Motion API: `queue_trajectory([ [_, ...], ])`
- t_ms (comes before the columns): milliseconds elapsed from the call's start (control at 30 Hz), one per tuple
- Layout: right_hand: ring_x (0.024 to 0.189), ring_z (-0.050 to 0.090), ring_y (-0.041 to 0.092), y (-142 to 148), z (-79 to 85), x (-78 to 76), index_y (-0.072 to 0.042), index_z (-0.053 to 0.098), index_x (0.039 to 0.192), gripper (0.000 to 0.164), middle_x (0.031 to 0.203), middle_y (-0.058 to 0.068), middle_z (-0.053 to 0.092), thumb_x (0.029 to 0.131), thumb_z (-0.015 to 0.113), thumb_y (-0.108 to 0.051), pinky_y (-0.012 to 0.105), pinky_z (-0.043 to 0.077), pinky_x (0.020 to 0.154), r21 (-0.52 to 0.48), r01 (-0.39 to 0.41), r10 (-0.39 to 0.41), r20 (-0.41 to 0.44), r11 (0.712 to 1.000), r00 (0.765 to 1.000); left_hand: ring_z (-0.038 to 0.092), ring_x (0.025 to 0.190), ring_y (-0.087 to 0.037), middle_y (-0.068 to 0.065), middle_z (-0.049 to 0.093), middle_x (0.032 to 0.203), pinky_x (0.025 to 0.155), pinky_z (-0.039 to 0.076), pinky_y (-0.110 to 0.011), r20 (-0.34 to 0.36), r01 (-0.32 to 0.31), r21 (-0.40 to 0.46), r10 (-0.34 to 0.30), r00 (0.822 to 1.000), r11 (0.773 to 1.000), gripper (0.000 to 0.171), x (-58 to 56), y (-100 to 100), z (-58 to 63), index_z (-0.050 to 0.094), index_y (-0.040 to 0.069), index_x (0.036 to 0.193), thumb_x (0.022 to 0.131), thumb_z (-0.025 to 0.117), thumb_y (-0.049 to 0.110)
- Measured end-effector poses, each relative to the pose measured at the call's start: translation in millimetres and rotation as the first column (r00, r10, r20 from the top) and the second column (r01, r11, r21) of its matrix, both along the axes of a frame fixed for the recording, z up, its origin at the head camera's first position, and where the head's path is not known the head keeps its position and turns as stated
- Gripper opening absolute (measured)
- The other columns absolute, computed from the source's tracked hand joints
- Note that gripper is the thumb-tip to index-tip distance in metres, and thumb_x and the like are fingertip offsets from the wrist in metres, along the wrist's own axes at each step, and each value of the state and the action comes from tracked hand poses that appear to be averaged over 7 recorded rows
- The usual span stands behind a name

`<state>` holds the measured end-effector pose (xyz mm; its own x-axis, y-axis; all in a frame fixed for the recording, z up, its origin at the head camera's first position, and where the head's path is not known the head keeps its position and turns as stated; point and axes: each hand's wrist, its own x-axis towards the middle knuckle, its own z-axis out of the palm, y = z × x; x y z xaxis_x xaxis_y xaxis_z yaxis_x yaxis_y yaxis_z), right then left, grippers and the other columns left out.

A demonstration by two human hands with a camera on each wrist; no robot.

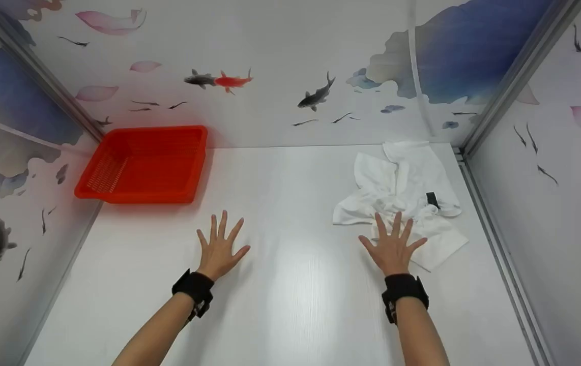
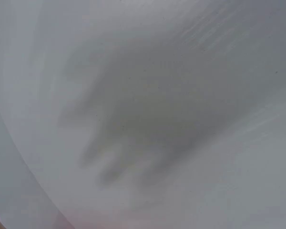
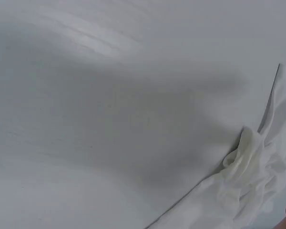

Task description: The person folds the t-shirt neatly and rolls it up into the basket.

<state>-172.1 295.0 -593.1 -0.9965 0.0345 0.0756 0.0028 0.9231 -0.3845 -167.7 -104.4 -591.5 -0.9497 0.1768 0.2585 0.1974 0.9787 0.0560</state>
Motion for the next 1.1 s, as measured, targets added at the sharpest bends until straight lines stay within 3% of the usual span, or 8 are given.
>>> queue_trajectory([
  [200,0.125,-0.013,0.056,27,-0.5,-22.7,-0.013,0.017,0.144,0.08,0.141,0.036,-0.003,0.085,0.045,-0.058,0.076,-0.016,0.076,-0.067,0.087,-0.08,0.096,0.994,0.992,0.016,0.133,-0.04,-0.015,0.02,0.147,0.091,0.015,-0.071,0.015,-0.015,0.031,0.014,1.0,0.999,0.068,-2.5,-3,-8.0,0.034,0.027,0.14,0.081,0.056,0.052],
  [333,0.123,-0.012,0.06,43,-2.6,-37.8,-0.009,0.01,0.145,0.083,0.14,0.037,-0.009,0.086,0.042,-0.059,0.079,-0.01,0.075,-0.096,0.145,-0.126,0.181,0.985,0.975,0.017,0.132,-0.04,-0.016,0.02,0.147,0.091,0.017,-0.071,0.021,-0.023,0.039,0.022,1.0,0.999,0.066,-3.0,-7,-15.0,0.036,0.026,0.139,0.081,0.055,0.052],
  [567,0.119,-0.011,0.064,62,-10.8,-65.8,-0.004,0.003,0.144,0.09,0.137,0.039,-0.016,0.085,0.042,-0.06,0.082,0.001,0.073,-0.17,0.165,-0.105,0.312,0.972,0.944,0.016,0.133,-0.04,-0.015,0.018,0.147,0.091,0.017,-0.071,0.054,-0.059,0.035,0.057,0.997,0.998,0.066,-9.0,-18,-26.2,0.034,0.026,0.14,0.082,0.052,0.054],
  [867,0.116,-0.01,0.067,70,-22.2,-77.4,-0.002,0.005,0.143,0.087,0.138,0.037,-0.018,0.086,0.046,-0.054,0.08,0.008,0.076,-0.233,0.118,-0.042,0.307,0.965,0.951,0.014,0.133,-0.04,-0.015,0.015,0.148,0.091,0.015,-0.071,0.101,-0.066,0.041,0.062,0.993,0.997,0.067,-13.4,-22,-37.1,0.031,0.026,0.141,0.084,0.051,0.054],
  [1100,0.116,0.005,0.066,54,-34.5,-76.2,0.003,0.022,0.138,0.075,0.138,0.04,-0.001,0.087,0.051,-0.044,0.077,0.015,0.077,-0.21,0.109,-0.067,0.197,0.972,0.978,0.014,0.133,-0.041,-0.016,0.017,0.147,0.092,0.014,-0.071,0.109,-0.052,0.049,0.046,0.993,0.997,0.064,-14.2,-20,-41.0,0.033,0.025,0.14,0.085,0.05,0.052],
])
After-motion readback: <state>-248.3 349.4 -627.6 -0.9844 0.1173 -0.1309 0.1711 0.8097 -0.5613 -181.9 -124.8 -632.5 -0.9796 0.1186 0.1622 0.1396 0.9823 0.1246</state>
